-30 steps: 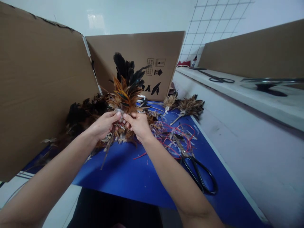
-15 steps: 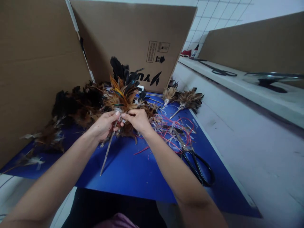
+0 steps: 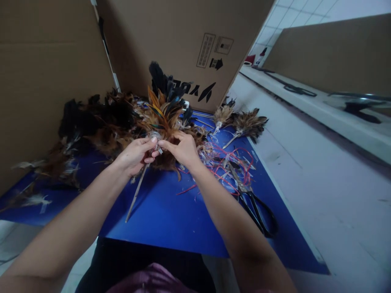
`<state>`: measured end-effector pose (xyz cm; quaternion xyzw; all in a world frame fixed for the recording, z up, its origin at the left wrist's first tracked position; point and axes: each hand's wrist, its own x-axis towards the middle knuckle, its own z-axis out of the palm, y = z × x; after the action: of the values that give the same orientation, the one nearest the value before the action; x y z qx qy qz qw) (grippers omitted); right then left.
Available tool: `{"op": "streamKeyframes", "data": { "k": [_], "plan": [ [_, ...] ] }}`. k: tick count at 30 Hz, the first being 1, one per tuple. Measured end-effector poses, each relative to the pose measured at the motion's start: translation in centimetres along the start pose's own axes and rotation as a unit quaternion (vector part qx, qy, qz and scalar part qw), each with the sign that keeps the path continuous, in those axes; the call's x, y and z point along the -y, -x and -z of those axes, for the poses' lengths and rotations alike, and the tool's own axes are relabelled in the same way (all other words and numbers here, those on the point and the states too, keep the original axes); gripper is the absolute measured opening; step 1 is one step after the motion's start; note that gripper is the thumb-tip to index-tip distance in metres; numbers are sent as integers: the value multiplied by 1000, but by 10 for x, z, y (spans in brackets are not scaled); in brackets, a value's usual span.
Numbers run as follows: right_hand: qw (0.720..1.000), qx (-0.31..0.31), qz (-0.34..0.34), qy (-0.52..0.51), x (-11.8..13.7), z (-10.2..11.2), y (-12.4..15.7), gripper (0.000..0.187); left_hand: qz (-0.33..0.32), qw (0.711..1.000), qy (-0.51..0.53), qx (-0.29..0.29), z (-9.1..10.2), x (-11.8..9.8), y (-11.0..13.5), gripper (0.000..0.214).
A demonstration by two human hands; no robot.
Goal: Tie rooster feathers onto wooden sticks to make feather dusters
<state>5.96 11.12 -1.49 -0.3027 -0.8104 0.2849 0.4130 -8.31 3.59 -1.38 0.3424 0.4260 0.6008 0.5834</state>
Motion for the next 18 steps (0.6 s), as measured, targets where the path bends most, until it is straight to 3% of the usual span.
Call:
{"op": "streamKeyframes", "data": {
  "k": [6,9,11,13,14,18],
  "plan": [
    [996,80,-10,26,-4,19,-1,25,-10,998,31,-50,11,-4,-2,14],
    [981,142,-16,132,-15,24,0,32,-12,997,34,-69,17,-7,-2,13],
    [965,172,-2,199,-22,23,1,21,-14,996,37,-74,21,-8,-3,13],
    [963,168,-2,211,-25,22,0,7,-17,996,42,-77,24,-7,-4,11],
    [969,152,-7,196,-25,23,0,10,-18,996,44,-79,25,-7,-5,11],
    [994,68,-70,42,-14,40,-4,14,-16,995,48,-85,27,-6,-7,9]
  ]
}}
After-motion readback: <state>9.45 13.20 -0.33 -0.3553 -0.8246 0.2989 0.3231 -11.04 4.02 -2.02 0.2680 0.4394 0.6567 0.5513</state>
